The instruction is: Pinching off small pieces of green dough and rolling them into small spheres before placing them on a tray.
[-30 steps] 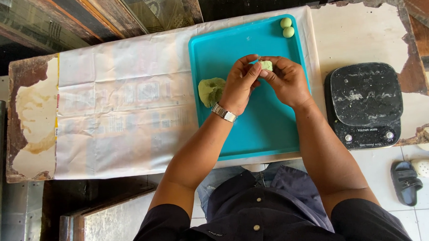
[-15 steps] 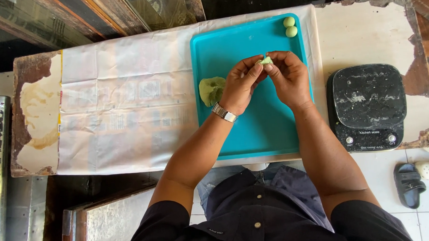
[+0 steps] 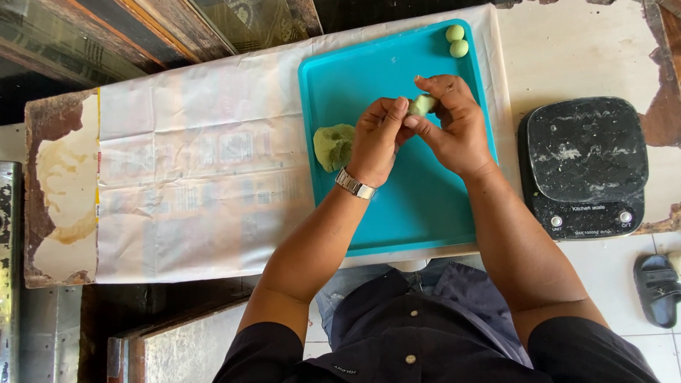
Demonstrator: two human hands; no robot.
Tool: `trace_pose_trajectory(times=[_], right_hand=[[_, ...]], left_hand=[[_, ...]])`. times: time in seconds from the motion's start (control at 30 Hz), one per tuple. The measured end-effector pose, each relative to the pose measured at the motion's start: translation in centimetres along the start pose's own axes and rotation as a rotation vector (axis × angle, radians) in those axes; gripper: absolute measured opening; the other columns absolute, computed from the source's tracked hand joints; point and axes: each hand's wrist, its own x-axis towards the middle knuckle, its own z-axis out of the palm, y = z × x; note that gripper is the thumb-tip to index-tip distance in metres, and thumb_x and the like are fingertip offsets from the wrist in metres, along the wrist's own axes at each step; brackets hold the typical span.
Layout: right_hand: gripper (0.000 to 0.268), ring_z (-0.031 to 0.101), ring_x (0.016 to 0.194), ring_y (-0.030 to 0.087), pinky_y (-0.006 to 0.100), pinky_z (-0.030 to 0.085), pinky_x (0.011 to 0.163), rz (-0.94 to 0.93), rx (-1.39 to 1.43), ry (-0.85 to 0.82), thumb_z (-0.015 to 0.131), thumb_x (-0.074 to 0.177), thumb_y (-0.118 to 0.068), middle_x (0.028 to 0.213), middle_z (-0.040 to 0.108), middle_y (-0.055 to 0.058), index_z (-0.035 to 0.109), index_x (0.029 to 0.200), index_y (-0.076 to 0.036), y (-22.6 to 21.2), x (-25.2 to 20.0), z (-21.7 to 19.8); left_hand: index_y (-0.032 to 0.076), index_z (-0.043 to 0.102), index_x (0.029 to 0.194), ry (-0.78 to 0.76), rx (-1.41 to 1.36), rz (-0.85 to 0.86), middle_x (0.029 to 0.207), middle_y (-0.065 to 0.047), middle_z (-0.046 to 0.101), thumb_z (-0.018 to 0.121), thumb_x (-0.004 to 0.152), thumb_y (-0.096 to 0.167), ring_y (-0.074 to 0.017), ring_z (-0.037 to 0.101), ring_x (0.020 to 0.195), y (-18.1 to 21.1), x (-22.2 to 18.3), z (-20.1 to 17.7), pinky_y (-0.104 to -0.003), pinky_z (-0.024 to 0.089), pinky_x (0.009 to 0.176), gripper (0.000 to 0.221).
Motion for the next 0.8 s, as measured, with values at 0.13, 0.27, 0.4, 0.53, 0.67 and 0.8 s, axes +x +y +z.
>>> trace_pose_trajectory(times=[0.13, 0.27, 0.4, 0.53, 0.67, 0.8], right_hand=[[0.049, 0.066, 0.117, 0.039, 0.053, 0.056, 0.102, 0.062, -0.128, -0.014, 0.077, 0.101, 0.001, 0.119, 0.062, 0.026, 0.056, 0.144, 0.013, -1.1, -0.1, 0.2], [0.032, 0.07, 0.109, 0.037, 0.051, 0.058, 0.094, 0.04, -0.188, -0.014, 0.07, 0.106, 0.002, 0.112, 0.067, 0.023, 0.063, 0.136, 0.011, -1.1, 0.0, -0.1], [0.023, 0.068, 0.104, 0.034, 0.051, 0.056, 0.094, 0.024, -0.226, -0.041, 0.065, 0.107, 0.004, 0.104, 0.067, 0.017, 0.069, 0.13, 0.006, -1.8, 0.0, 0.3], [0.029, 0.048, 0.137, 0.047, 0.062, 0.035, 0.116, -0.062, -0.323, -0.106, 0.059, 0.11, 0.0, 0.133, 0.063, 0.019, 0.066, 0.138, 0.002, -2.7, 0.3, 1.2], [0.046, 0.038, 0.15, 0.046, 0.064, 0.033, 0.123, -0.087, -0.491, -0.229, 0.049, 0.118, -0.028, 0.161, 0.039, 0.024, 0.045, 0.159, -0.007, -2.7, 0.2, 0.3], [0.06, 0.039, 0.146, 0.044, 0.064, 0.041, 0.116, -0.074, -0.508, -0.226, 0.066, 0.108, -0.039, 0.156, 0.04, 0.024, 0.046, 0.157, -0.009, -2.9, 0.2, 0.2]], left_hand=[[0.0, 0.066, 0.101, -0.063, 0.023, -0.015, 0.095, -0.021, 0.072, 0.063, 0.108, 0.023, -0.031, 0.073, 0.1, 1.7, -0.5, 0.8, -0.049, 0.065, 0.087, 0.025], [0.003, 0.063, 0.099, -0.044, 0.117, -0.038, 0.093, -0.022, 0.07, 0.064, 0.108, 0.028, -0.0279, 0.071, 0.1, 1.6, -0.5, 0.5, -0.049, 0.061, 0.088, 0.027], [0.002, 0.057, 0.112, -0.057, -0.036, -0.135, 0.104, -0.022, 0.068, 0.058, 0.111, 0.032, -0.0287, 0.068, 0.103, 1.9, -0.9, 0.9, -0.052, 0.058, 0.093, 0.03], [0.004, 0.06, 0.118, -0.244, -0.272, -0.254, 0.102, -0.012, 0.068, 0.052, 0.113, 0.038, -0.0261, 0.072, 0.097, 0.5, -0.4, 0.0, -0.039, 0.061, 0.085, 0.035], [0.008, 0.064, 0.136, -0.205, -0.309, -0.26, 0.116, -0.008, 0.073, 0.063, 0.107, 0.036, -0.0188, 0.069, 0.105, 2.2, -0.7, 0.9, -0.031, 0.06, 0.086, 0.04], [0.01, 0.062, 0.13, -0.194, -0.373, -0.308, 0.119, -0.007, 0.071, 0.072, 0.101, 0.034, -0.0317, 0.071, 0.108, 3.1, -0.8, 1.3, -0.04, 0.062, 0.09, 0.039]])
